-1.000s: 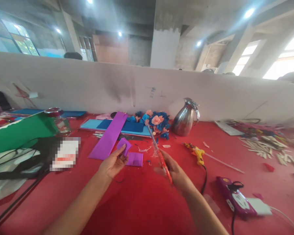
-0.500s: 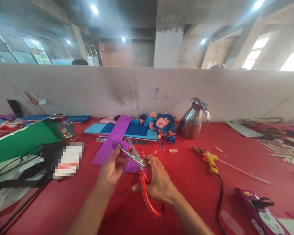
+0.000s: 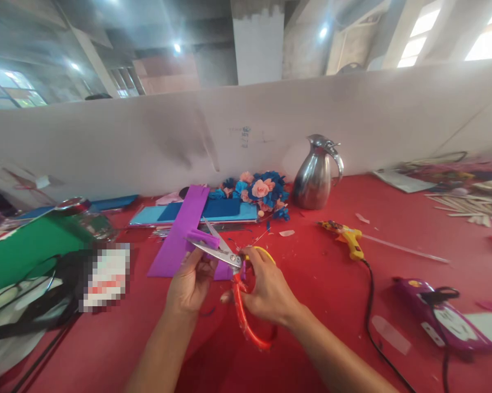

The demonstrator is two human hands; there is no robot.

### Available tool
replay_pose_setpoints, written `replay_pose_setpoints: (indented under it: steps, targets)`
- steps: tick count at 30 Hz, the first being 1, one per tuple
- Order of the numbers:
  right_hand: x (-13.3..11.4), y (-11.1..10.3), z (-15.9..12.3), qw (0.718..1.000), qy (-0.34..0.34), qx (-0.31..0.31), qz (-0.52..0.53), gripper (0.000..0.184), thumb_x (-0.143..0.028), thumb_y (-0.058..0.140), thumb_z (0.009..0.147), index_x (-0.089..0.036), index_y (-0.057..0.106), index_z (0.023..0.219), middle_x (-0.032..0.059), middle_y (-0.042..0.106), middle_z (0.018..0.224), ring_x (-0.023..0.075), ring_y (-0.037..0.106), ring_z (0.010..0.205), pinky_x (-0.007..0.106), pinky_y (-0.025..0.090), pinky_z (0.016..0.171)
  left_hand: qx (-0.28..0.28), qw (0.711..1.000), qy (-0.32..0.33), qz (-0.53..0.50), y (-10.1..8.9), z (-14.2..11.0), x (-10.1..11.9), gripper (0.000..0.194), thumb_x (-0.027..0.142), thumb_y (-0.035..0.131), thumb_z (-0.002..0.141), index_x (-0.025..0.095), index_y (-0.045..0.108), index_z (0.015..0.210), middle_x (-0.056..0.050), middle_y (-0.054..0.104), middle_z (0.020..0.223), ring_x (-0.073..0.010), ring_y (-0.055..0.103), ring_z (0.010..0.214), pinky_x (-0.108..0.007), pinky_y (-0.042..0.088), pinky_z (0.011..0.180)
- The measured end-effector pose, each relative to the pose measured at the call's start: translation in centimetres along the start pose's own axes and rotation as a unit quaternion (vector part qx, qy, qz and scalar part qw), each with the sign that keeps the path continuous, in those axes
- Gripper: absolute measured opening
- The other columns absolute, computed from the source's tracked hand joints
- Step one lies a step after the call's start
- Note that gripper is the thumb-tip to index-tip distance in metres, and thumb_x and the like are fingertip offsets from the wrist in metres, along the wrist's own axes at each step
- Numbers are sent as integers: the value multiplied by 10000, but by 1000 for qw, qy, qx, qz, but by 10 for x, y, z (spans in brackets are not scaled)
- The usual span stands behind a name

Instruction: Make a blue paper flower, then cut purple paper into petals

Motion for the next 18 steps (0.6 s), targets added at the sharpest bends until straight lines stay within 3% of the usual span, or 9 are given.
replay_pose_setpoints:
  steps: [7,18]
  targets:
    - [-3,1,-1,1000,-16,14,5,516,-293,698,709,-203,482,1170,83,588,1053,225,572,898,340,453,805,13,1000,-9,-22,1,-1,-2,144,-1,625,747,128,689,743,-41,739,720,-119,698,664,-212,568,733]
    - [-7,4,-6,1000,-13,-19,3,270,-255,588,812,-213,506,1066,51,606,961,175,566,785,271,434,709,23,999,-23,8,-2,2,-1,130,22,679,708,141,714,748,-46,750,745,-129,695,671,-226,579,683]
Point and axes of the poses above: each hand's wrist, its own z-axis towards the middle knuckle, its own y-axis out of the palm, x = y × z, the point moved 6 cm from there along z, towards the middle knuckle
